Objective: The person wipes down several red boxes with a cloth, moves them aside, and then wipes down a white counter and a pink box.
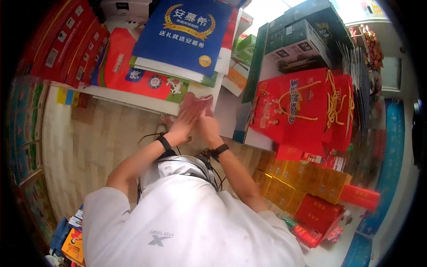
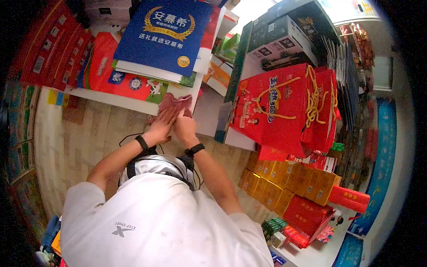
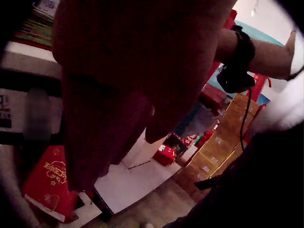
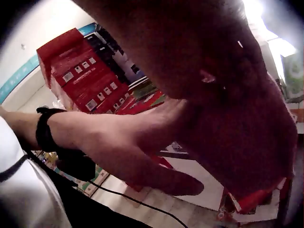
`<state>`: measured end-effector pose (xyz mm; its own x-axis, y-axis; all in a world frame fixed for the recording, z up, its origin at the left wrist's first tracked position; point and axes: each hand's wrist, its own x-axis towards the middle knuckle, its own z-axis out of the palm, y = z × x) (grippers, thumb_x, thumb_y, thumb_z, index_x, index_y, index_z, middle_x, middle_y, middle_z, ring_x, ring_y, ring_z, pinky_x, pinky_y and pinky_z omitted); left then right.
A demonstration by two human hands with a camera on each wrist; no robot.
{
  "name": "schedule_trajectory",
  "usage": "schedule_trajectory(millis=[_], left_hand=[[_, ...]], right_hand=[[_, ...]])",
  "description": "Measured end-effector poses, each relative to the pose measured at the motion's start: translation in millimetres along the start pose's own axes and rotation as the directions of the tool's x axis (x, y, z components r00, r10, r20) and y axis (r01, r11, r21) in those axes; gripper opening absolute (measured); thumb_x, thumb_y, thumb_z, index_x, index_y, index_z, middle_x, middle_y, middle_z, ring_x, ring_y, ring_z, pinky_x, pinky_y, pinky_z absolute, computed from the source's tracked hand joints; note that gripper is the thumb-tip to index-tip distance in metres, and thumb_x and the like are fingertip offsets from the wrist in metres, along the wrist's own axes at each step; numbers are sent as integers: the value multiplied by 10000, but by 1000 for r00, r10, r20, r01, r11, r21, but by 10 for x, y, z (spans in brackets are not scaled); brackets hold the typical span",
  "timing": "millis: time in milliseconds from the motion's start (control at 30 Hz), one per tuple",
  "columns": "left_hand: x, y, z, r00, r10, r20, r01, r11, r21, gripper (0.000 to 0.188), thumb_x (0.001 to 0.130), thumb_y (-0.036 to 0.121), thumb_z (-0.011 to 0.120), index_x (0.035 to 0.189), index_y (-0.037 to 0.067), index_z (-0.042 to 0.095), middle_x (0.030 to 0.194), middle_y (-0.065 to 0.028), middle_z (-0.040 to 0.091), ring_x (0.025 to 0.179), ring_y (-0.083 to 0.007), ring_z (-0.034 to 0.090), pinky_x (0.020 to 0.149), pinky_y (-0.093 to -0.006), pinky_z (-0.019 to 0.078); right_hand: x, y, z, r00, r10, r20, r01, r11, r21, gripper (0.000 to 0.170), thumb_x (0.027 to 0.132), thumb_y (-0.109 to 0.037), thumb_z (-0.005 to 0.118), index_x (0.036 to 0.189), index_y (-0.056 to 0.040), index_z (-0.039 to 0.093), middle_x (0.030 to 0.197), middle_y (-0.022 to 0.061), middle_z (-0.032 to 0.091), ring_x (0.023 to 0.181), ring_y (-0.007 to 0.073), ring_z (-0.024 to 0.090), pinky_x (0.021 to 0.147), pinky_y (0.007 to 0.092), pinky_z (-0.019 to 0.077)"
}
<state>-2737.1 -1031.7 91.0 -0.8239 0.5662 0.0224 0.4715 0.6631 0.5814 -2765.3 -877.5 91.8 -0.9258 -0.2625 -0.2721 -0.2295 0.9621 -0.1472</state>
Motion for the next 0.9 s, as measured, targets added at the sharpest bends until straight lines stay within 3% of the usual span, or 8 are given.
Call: schedule_trajectory(millis=[67,167,267,333,533,633,900], left_hand=[[-157,-18,-60,1000,-13,2,13,1000,-20,1025,572,197,741,1427,-20,220,1499,-233,190,1405,-361,157,1160,-455,123],[-385,-116,-55,1000,-7,7,7,999,-40,991,580,117,723,1432,2,230,1503,-208,196,1402,-346,172,1155,-456,150],[-554,-250,11,999,21,-26,-19,997,81,938,611,57,688,1436,28,243,1499,-181,223,1396,-337,193,1150,-454,173],[-609,-289,32,991,29,-132,-24,999,34,801,598,-32,611,1360,29,374,1423,-184,343,1362,-327,273,1148,-440,193],[-697,-347,-71,964,-210,-161,224,972,76,779,628,2,632,1353,-16,346,1410,-182,342,1360,-320,270,1140,-456,195],[-770,-363,-262,954,-198,-224,247,945,214,778,647,36,639,1353,-44,322,1410,-188,339,1356,-325,274,1131,-454,207],[-995,-790,-432,911,-280,-304,356,905,231,691,684,73,626,1319,-49,384,1359,-208,404,1311,-339,339,1115,-452,237]], right_hand=[[-53,-135,56,999,-35,-42,34,999,-21,710,727,-110,615,1314,178,341,651,151,648,607,298,653,578,381,518],[-142,-297,106,997,-51,-49,53,998,44,613,776,-170,571,1273,147,404,672,191,644,597,350,639,548,433,505],[-210,-408,55,995,-102,4,102,994,40,673,774,-194,586,1296,162,356,669,193,642,594,353,638,549,437,501],[-233,-456,50,995,-83,50,79,994,80,730,771,-202,596,1342,143,299,663,187,642,603,358,639,572,447,501],[-224,-659,73,971,-177,163,146,972,187,739,798,-204,576,1402,60,244,716,217,640,657,390,629,639,485,496],[-215,-757,68,959,-211,187,166,959,231,749,800,-196,574,1416,38,216,812,245,641,722,401,625,673,491,491],[-32,-1018,73,922,-378,89,327,879,347,802,760,-164,616,1424,17,205,859,253,640,821,398,623,701,471,502]])
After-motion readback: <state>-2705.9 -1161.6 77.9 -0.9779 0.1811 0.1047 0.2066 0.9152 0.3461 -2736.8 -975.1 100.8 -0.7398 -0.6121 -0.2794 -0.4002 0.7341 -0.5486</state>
